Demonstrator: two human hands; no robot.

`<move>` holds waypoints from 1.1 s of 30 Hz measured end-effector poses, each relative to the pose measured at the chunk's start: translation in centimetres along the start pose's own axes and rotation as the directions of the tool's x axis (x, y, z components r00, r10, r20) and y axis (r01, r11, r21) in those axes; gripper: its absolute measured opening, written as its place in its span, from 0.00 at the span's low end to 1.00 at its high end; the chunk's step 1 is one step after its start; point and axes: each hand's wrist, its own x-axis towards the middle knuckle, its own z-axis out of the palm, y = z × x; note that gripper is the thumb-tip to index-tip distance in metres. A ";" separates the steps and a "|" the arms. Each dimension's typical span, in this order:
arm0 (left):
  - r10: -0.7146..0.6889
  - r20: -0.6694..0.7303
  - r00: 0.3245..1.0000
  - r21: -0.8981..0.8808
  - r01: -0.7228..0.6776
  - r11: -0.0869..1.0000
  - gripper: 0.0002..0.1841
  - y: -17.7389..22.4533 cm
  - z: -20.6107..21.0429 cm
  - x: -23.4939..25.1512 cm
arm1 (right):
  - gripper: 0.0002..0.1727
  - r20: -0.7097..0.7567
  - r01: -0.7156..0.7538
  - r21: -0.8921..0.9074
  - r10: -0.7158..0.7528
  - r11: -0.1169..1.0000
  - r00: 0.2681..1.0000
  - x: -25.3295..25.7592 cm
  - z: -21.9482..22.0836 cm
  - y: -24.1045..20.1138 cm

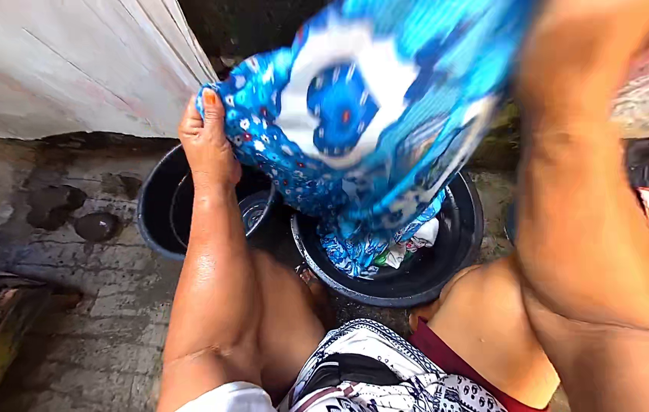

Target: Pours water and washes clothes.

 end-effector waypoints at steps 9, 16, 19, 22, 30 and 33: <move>-0.131 -0.004 0.991 0.136 0.131 0.982 0.08 -0.6 -1.2 -0.1 | 0.16 0.462 -0.395 -0.353 0.525 0.848 0.715 -3.6 2.3 12.4; -0.235 -0.041 0.971 -0.008 0.235 0.972 0.08 -0.2 -2.2 0.3 | 0.08 0.498 -0.739 0.389 0.550 0.549 0.671 -2.5 0.6 11.4; -0.330 -0.167 0.929 -0.370 0.251 0.894 0.20 -0.3 2.2 0.0 | 0.09 0.406 -0.639 0.499 0.494 0.585 0.769 -2.2 2.8 6.9; -0.646 0.176 0.743 -0.421 0.650 0.633 0.44 0.3 10.9 -4.7 | 0.08 0.570 -0.655 0.289 0.425 0.698 0.704 -4.4 7.1 3.1; -0.330 0.673 0.662 0.117 0.345 0.931 0.16 0.4 12.8 -4.9 | 0.08 0.652 -0.677 0.294 0.376 0.675 0.658 -6.0 7.8 2.0; -0.317 0.599 0.735 0.119 0.309 0.943 0.04 0.9 11.4 -3.7 | 0.12 0.669 -0.717 0.323 0.387 0.618 0.634 -7.5 8.1 1.9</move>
